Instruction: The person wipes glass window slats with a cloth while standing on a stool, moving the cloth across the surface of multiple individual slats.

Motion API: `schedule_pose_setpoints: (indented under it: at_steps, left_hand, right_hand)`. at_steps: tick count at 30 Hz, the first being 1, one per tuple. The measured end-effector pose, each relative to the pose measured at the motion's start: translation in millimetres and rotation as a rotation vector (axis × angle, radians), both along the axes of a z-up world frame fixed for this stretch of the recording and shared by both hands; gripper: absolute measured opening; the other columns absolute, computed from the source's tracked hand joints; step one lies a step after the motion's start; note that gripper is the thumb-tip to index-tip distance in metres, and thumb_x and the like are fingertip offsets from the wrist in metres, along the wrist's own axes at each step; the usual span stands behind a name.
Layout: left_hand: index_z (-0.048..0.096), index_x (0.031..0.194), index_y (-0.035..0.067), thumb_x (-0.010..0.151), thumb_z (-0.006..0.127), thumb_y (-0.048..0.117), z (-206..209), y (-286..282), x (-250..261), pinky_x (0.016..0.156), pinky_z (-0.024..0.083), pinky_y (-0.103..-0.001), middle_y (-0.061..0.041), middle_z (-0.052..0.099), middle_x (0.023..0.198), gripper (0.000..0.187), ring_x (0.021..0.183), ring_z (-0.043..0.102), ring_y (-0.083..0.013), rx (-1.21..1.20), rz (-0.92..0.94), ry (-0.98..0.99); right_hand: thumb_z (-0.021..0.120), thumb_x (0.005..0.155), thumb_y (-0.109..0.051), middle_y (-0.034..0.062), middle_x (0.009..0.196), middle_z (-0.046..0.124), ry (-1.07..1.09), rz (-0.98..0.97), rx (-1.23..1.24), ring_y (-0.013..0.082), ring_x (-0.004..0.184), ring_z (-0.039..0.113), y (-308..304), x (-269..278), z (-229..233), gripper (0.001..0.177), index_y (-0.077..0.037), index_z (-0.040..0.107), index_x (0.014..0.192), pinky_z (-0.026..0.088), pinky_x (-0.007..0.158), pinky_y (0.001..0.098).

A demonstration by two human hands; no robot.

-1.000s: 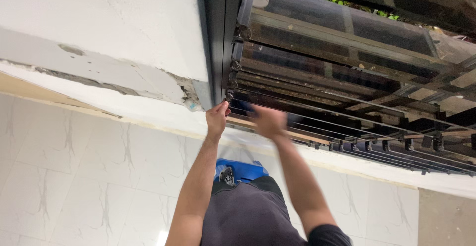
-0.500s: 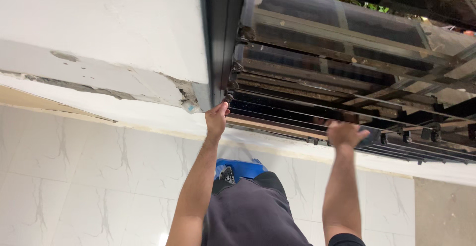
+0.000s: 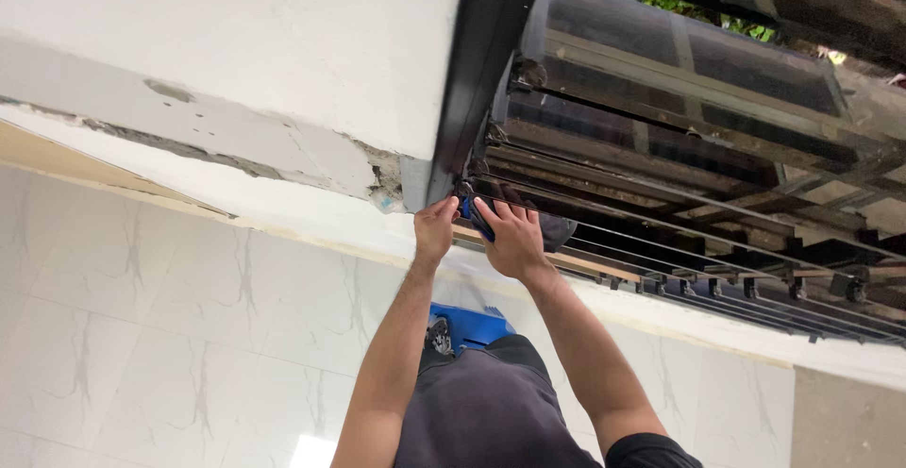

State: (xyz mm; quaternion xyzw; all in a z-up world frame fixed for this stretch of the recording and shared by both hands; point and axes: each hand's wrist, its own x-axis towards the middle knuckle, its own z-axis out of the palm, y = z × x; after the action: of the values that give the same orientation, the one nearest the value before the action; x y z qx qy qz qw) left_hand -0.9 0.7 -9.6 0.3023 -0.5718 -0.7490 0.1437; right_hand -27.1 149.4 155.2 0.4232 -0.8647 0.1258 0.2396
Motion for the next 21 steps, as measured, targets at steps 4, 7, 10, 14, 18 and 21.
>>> schedule_pose_setpoints:
  at_steps: [4, 7, 10, 14, 18, 21]
  left_hand:
    - [0.079, 0.11, -0.002, 0.097, 0.071, 0.023, -3.4, 3.3, -1.3, 0.07, 0.055, -0.025, -0.005, 0.075, 0.082, 0.03, 0.073, 0.066, -0.0098, -0.021, 0.035, 0.024]
    - [0.077, 0.113, 0.0, 0.096, 0.07, 0.024, -1.7, 5.3, -0.7, 0.069, 0.057, -0.026, -0.005, 0.076, 0.084, 0.03, 0.074, 0.068, -0.01, -0.012, 0.044, -0.01]
    - [0.078, 0.113, -0.001, 0.096, 0.071, 0.022, 0.1, 4.2, -1.7, 0.07, 0.057, -0.026, -0.005, 0.076, 0.085, 0.03, 0.074, 0.067, -0.011, -0.009, 0.05, 0.05]
    - [0.078, 0.112, -0.002, 0.095, 0.071, 0.021, -3.2, 4.8, -1.9, 0.069, 0.057, -0.026, -0.006, 0.076, 0.086, 0.028, 0.074, 0.069, -0.0121, 0.016, 0.049, 0.052]
    - [0.078, 0.111, -0.001, 0.095, 0.071, 0.02, -3.3, 3.7, -1.2, 0.068, 0.057, -0.026, -0.005, 0.077, 0.086, 0.027, 0.072, 0.069, -0.0121, -0.004, 0.047, 0.065]
    - [0.079, 0.109, -0.002, 0.095, 0.071, 0.019, -8.2, 3.7, -1.1, 0.068, 0.057, -0.026, -0.006, 0.077, 0.084, 0.026, 0.071, 0.069, -0.012, -0.01, 0.052, 0.041]
  right_hand:
    - [0.063, 0.093, -0.032, 0.0113, 0.117, 0.073, -0.528, -0.097, 0.079, 0.0346, 0.108, 0.067, -18.4, -26.8, -12.5, 0.037, -0.017, 0.069, 0.127, 0.052, 0.091, 0.0528]
    - [0.062, 0.1, -0.035, 0.0112, 0.12, 0.073, -0.628, -0.211, 0.136, 0.0347, 0.11, 0.066, -12.1, -33.4, -26.4, 0.032, -0.019, 0.07, 0.126, 0.054, 0.092, 0.0493]
    - [0.063, 0.097, -0.033, 0.0115, 0.116, 0.073, -0.571, -0.253, 0.141, 0.0346, 0.107, 0.067, 48.4, -37.7, -45.3, 0.032, -0.019, 0.07, 0.125, 0.054, 0.089, 0.0489]
    - [0.064, 0.094, -0.03, 0.0118, 0.111, 0.074, -0.354, -0.491, 0.163, 0.0344, 0.102, 0.069, 193.2, -49.8, -55.1, 0.034, -0.018, 0.07, 0.125, 0.054, 0.086, 0.0483]
    - [0.065, 0.09, -0.027, 0.0122, 0.106, 0.075, -0.138, -0.581, 0.186, 0.0343, 0.097, 0.07, 215.1, -46.9, -58.5, 0.036, -0.018, 0.07, 0.125, 0.055, 0.082, 0.0477]
    - [0.066, 0.088, -0.024, 0.0124, 0.102, 0.075, -0.286, -0.403, 0.118, 0.0342, 0.094, 0.071, 131.9, -31.9, -57.1, 0.037, -0.017, 0.07, 0.124, 0.055, 0.079, 0.0473]
